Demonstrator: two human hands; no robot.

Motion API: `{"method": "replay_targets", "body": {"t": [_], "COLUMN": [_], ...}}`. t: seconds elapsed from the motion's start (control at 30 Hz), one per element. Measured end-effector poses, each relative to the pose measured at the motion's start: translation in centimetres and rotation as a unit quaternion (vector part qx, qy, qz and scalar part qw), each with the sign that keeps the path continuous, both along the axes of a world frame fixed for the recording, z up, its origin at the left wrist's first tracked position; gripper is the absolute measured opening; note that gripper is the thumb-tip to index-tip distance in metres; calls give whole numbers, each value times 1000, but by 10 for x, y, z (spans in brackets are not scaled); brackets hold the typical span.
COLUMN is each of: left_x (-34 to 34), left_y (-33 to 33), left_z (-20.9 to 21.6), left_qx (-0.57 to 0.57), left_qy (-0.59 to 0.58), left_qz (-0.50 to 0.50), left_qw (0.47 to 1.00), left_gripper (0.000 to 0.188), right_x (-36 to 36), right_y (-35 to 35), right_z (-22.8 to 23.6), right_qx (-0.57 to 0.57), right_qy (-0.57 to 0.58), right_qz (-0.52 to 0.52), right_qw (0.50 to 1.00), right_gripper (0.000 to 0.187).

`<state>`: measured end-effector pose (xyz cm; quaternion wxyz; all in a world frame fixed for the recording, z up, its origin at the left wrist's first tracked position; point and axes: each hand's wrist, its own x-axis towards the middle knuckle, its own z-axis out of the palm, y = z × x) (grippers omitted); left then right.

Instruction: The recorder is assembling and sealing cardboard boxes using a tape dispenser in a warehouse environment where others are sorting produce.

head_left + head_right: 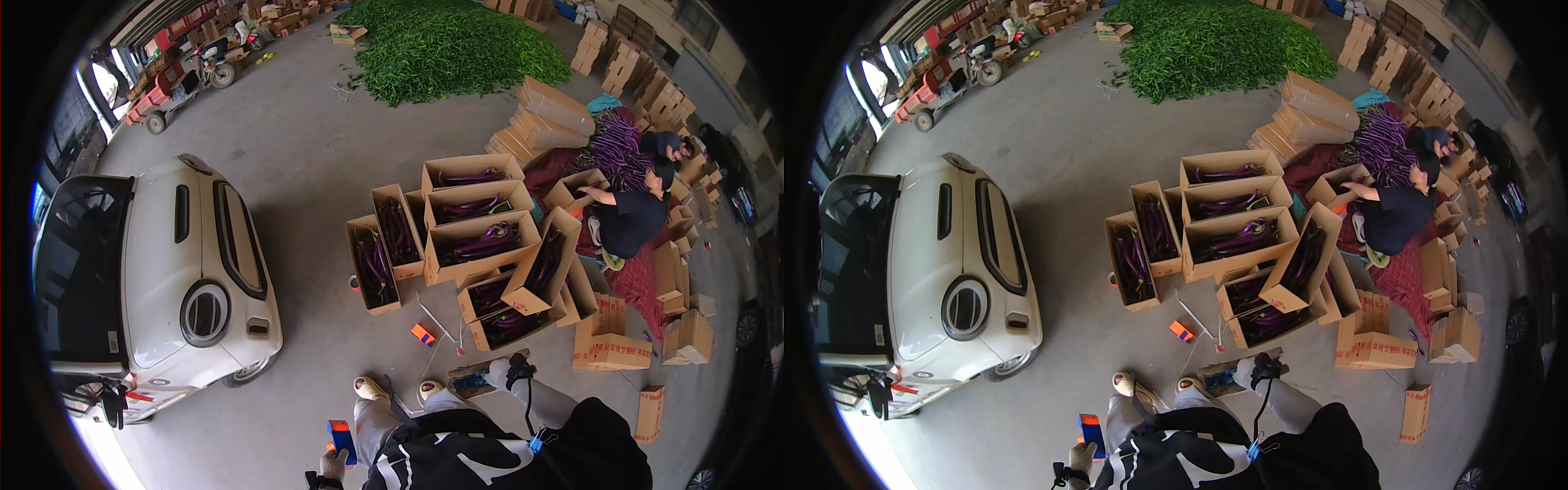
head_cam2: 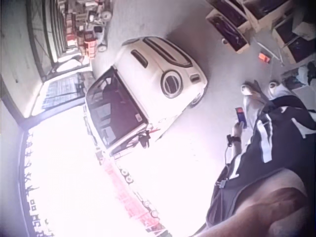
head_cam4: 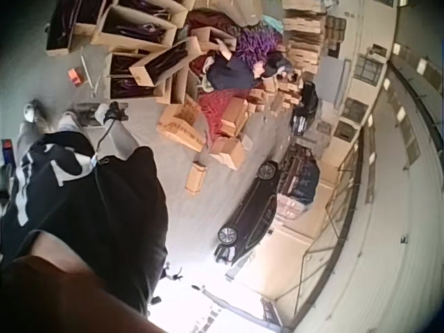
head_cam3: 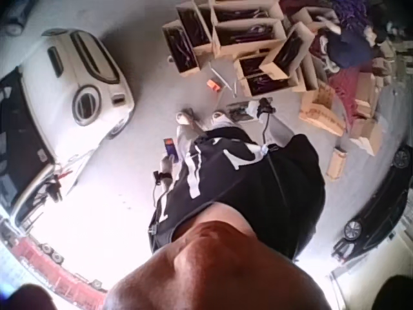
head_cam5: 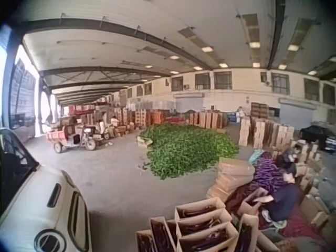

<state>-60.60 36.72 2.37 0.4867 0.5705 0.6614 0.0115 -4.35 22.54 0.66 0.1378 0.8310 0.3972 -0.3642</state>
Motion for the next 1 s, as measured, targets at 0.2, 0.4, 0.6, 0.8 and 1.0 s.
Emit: {"method": "replay_targets", "body": {"t": [0.2, 0.4, 0.6, 0.8, 1.0], "left_x": [48, 102, 156, 262, 331], "left_y": [249, 478, 679, 832, 1010], "left_z": [7, 19, 18, 33, -20], "left_qx": [45, 89, 52, 37, 117], "left_qy": [35, -50, -55, 44, 119], "left_qz": [-133, -140, -179, -180, -285], "left_qw": [989, 985, 981, 982, 944], "left_gripper": [39, 41, 38, 36, 41], "right_x": [9, 14, 58, 123, 221], "right_y": [123, 332, 473, 618, 781], "right_z": [-27, 92, 73, -5, 50], "right_qx": [11, 50, 73, 8, 64], "right_qy": [-68, -79, -87, -40, 4], "right_qz": [-84, -129, -148, -209, -288], "right_qw": [994, 987, 983, 977, 955], "right_gripper": [37, 38, 45, 44, 41]}}
